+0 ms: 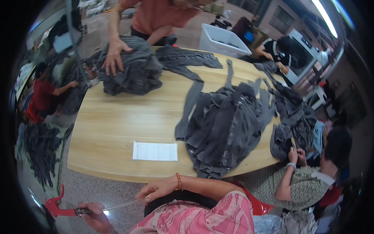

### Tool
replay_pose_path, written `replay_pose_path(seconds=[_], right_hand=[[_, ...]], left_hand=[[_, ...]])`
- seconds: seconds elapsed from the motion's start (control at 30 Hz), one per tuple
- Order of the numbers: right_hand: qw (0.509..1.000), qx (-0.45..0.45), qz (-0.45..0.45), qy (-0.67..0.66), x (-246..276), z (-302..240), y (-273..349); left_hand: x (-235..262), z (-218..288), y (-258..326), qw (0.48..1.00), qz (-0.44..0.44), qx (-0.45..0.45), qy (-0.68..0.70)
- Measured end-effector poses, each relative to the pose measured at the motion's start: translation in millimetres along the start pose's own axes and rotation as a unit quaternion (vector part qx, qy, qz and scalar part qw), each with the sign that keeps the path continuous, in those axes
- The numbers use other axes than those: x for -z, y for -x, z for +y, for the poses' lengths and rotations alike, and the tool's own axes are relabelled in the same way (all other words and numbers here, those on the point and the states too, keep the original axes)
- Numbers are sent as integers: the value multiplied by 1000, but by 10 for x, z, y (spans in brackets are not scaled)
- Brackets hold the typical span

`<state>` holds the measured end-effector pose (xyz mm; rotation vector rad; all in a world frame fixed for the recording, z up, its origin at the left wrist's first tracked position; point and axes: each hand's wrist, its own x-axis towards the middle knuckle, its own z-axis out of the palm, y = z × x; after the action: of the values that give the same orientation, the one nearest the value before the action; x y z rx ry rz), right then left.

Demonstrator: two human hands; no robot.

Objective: The recorder uses scissors to trim loose threads and excess fabric from gray clothing items on a work table.

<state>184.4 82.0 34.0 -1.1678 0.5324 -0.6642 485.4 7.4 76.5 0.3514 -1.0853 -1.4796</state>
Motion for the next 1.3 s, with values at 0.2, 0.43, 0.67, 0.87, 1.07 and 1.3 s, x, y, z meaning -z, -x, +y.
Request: replay_pose_path(seconds=[0.2,0.43,0.67,0.87,1.07,1.3], right_hand=[[971,171,166,-16,-225,-691,314],[869,246,425,-55,-917,-905,1254],[556,138,813,102,-853,-1047,3049],[412,82,902,102,-300,-776,4219],[403,47,911,67,272,-749,4619],[428,-33,894,128,778,-961,4499]], left_hand=[[-831,-268,-102,925,-264,207,-178],[-2027,-993,68,695,-642,251,-202],[-3198,-1624,313,715,-603,-124,-331],[-3868,-2645,611,599,-606,-242,-464],[-3498,-2848,77,568,-621,-276,-464],[-2632,-2483,-954,511,-692,-232,-454]])
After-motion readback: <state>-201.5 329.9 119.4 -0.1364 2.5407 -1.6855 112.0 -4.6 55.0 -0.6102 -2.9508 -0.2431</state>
